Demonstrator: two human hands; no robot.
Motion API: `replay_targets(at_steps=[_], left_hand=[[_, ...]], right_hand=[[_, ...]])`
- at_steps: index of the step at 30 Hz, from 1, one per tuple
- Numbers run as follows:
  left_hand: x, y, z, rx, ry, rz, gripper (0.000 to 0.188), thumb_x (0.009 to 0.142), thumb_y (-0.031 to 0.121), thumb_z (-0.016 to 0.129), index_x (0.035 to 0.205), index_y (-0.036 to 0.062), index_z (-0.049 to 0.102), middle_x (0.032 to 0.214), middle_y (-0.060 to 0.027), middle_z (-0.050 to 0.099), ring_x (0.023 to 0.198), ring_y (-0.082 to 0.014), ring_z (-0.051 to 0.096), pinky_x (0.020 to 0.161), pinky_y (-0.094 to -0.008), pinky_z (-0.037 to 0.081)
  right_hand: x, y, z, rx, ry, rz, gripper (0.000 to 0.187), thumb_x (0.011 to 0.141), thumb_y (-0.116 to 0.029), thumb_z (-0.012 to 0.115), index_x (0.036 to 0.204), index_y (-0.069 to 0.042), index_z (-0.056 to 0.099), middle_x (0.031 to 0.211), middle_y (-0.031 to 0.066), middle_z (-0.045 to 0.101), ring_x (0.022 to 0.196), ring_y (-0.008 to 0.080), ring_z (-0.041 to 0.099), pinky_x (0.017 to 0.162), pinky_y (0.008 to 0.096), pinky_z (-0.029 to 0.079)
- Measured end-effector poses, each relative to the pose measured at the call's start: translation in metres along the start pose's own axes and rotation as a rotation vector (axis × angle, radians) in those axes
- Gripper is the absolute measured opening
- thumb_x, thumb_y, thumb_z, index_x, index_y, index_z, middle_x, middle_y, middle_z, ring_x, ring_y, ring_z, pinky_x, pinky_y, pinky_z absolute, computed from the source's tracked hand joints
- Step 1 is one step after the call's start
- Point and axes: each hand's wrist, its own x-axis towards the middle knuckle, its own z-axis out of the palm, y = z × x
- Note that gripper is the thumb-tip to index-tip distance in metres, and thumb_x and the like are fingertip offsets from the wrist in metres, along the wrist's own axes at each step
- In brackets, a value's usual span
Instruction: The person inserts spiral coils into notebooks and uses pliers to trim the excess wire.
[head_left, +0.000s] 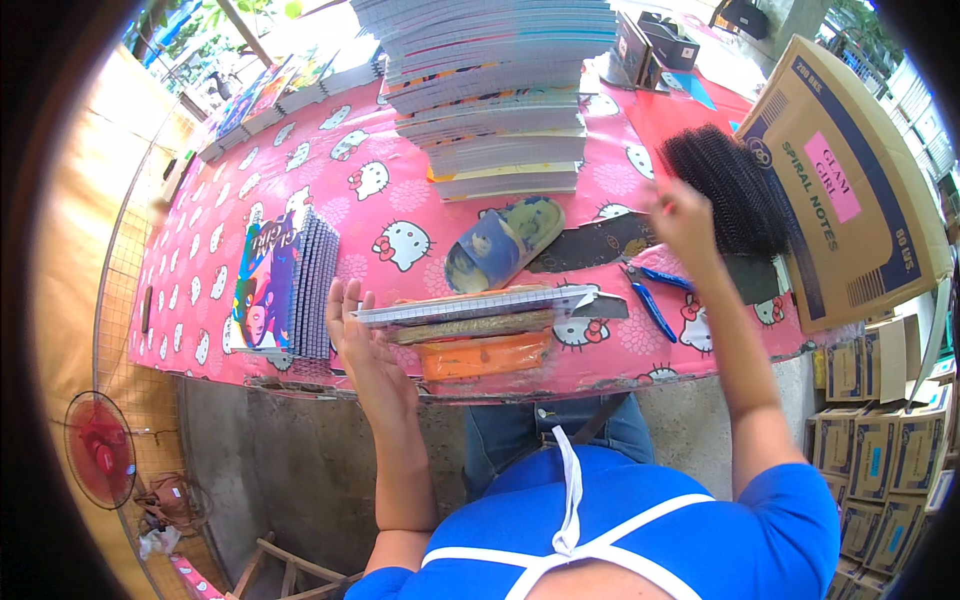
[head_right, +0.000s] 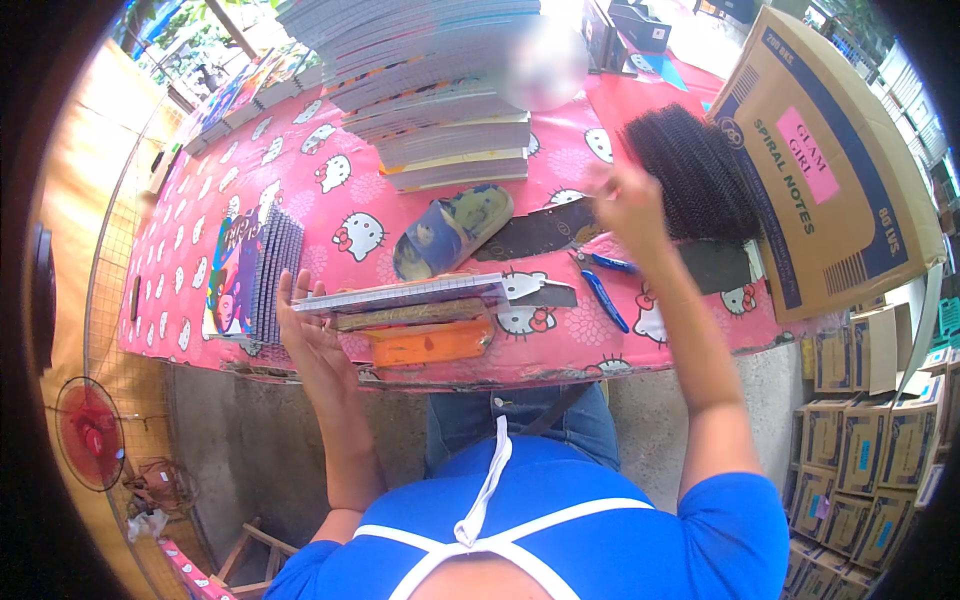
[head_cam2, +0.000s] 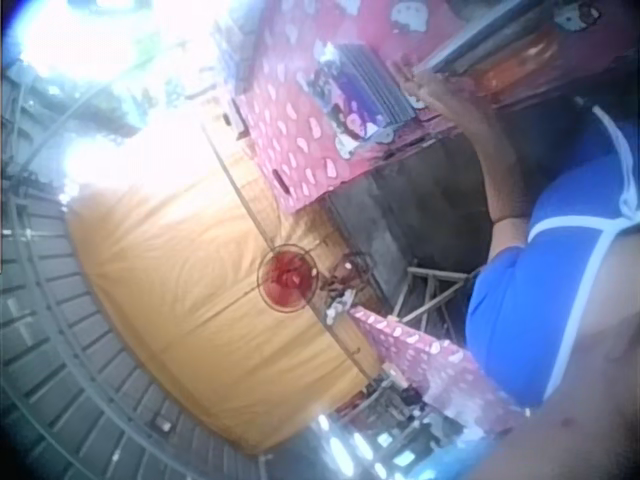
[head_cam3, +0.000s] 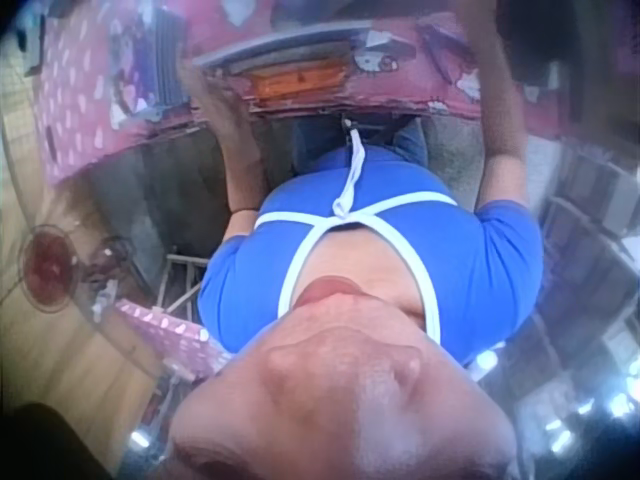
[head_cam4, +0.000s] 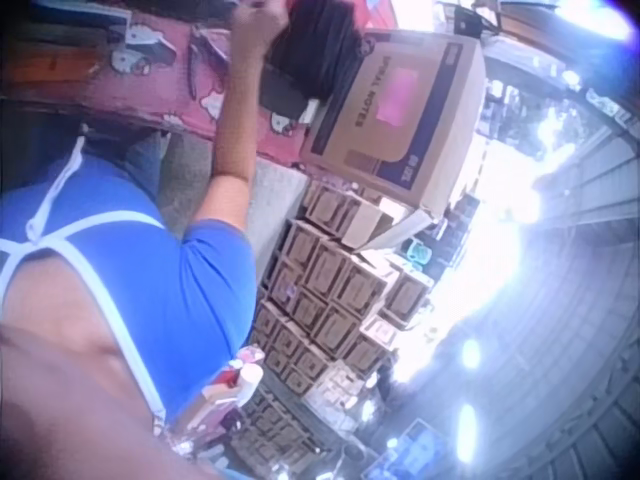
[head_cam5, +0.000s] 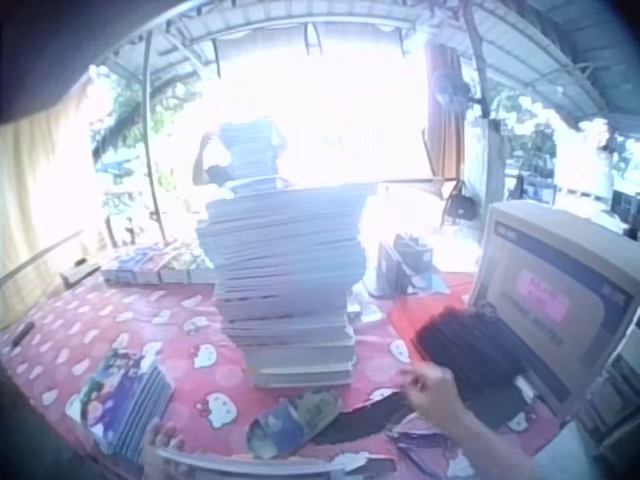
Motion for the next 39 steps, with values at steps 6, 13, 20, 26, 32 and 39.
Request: replay_targets(at_steps=[6,13,20,26,32,39], left_hand=[[0.009,-0.006,0.011,0.212,-0.027,0.048,0.06,0.085,0.014,0.063,0.136,0.0013,0.033,0.139,-0.0152,0.036,0.129,-0.0241,0.036,0.104,-0.0398,0.034],[-0.038,0.005,0.067,1.245,-0.144,1.005,0.067,0.079,0.025,0.072,0.136,0.0068,0.04,0.146,-0.0173,0.024,0.134,-0.0254,0.028,0.112,-0.0474,0.011],[-0.032,-0.006,0.083,1.223,-0.611,0.738,0.041,0.079,0.019,0.07,0.117,0.0109,0.061,0.097,-0.0019,0.065,0.092,-0.0205,0.06,0.105,-0.045,0.021],[-0.029,-0.011,0.082,1.012,-0.565,0.784,0.017,0.071,0.015,0.076,0.086,0.0089,0.072,0.082,0.0003,0.065,0.085,-0.0168,0.06,0.101,-0.0411,0.025],[-0.032,-0.01,0.08,1.059,-0.523,0.802,0.018,0.071,0.016,0.076,0.087,0.0103,0.072,0.081,0.001,0.065,0.082,-0.017,0.059,0.1,-0.042,0.025],[-0.031,-0.007,0.079,1.132,-0.459,0.804,0.023,0.068,0.019,0.078,0.088,0.0111,0.07,0.081,0.001,0.065,0.081,-0.0167,0.058,0.098,-0.0412,0.026]], right_hand=[[0.086,0.078,0.012,-0.669,-0.204,0.349,0.023,0.079,-0.02,0.064,0.09,0.0,0.067,0.096,0.0244,0.065,0.088,0.0369,0.065,0.079,0.0454,0.05],[0.057,0.029,-0.003,-0.125,0.039,-0.283,0.021,0.082,-0.005,0.058,0.101,-0.001,0.067,0.084,0.0207,0.064,0.079,0.0324,0.064,0.073,0.0366,0.05],[-0.031,-0.104,-0.053,0.51,-0.235,-0.286,0.023,0.073,-0.001,0.072,0.096,-0.005,0.071,0.084,0.0071,0.063,0.072,0.0146,0.061,0.061,0.0264,0.047],[-0.033,-0.111,-0.049,0.491,-0.234,-0.313,0.022,0.072,-0.001,0.074,0.094,-0.004,0.071,0.084,0.0067,0.062,0.073,0.0145,0.059,0.062,0.0264,0.046],[-0.019,-0.123,-0.059,0.571,-0.649,0.106,0.019,0.075,-0.006,0.072,0.093,-0.004,0.068,0.086,0.0069,0.061,0.071,0.0147,0.058,0.061,0.0285,0.046],[-0.037,-0.122,-0.041,0.248,-0.31,-0.41,0.019,0.077,-0.003,0.065,0.095,-0.005,0.061,0.085,0.0117,0.059,0.069,0.0302,0.06,0.055,0.0366,0.047]])
